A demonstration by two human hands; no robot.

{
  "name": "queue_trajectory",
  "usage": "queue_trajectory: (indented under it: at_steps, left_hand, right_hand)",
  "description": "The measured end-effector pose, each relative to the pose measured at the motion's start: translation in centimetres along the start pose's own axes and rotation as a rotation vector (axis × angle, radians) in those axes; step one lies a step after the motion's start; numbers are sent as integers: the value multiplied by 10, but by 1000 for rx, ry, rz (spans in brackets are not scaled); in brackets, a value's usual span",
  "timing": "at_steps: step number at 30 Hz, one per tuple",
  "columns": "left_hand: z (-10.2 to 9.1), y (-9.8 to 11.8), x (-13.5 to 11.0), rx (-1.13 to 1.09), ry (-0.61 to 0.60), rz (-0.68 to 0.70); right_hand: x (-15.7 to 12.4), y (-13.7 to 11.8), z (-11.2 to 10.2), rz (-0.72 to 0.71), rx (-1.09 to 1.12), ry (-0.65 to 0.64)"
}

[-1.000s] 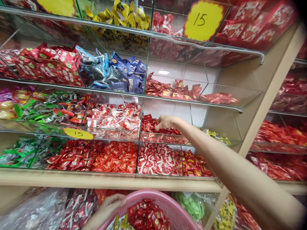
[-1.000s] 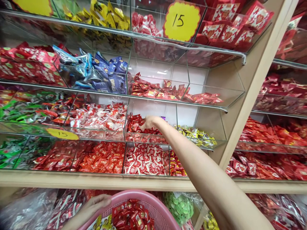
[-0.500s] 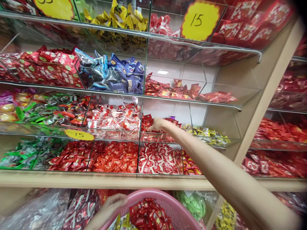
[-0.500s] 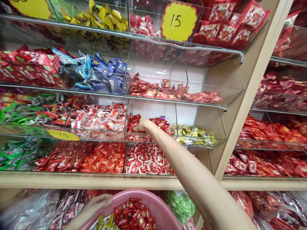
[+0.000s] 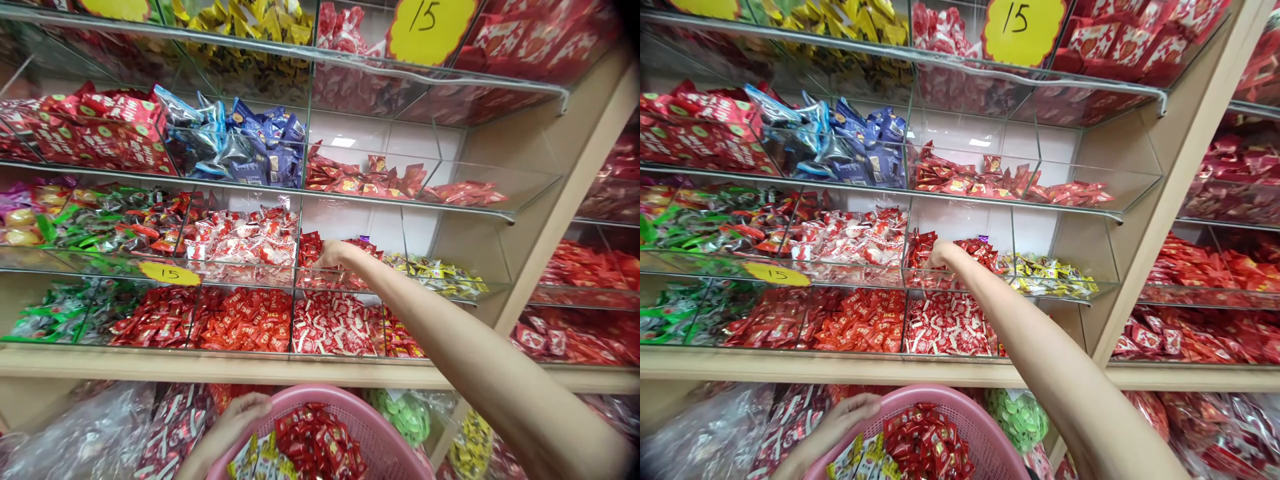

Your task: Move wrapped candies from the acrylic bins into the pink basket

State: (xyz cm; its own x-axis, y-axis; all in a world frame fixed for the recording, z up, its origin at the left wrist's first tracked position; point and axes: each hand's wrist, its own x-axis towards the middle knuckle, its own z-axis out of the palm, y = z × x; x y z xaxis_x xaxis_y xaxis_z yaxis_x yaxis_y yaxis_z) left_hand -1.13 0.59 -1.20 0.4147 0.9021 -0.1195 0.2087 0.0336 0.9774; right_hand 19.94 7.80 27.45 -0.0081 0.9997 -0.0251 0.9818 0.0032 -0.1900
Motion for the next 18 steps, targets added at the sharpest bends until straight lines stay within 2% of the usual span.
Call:
queue_trajectory:
  at_steps: [4,8,12,16,18]
  left_hand:
    - [-1,-1,-1,4,13,-8]
    - [0,-2,0,14,18,-7]
    - [0,1,1,23,15,-17]
    - [1,2,-1,17,12,-22]
    - [1,2,-2,11,21,-27]
  right_hand:
    - [3,7,-4,23,37,-58]
    - [-1,12,-11,29,-7,-44]
    - [-5,16,-13,37,50,-38]
    - [-7,28,-20,36,151,17]
    - [-16,37,-28,-7,179,77]
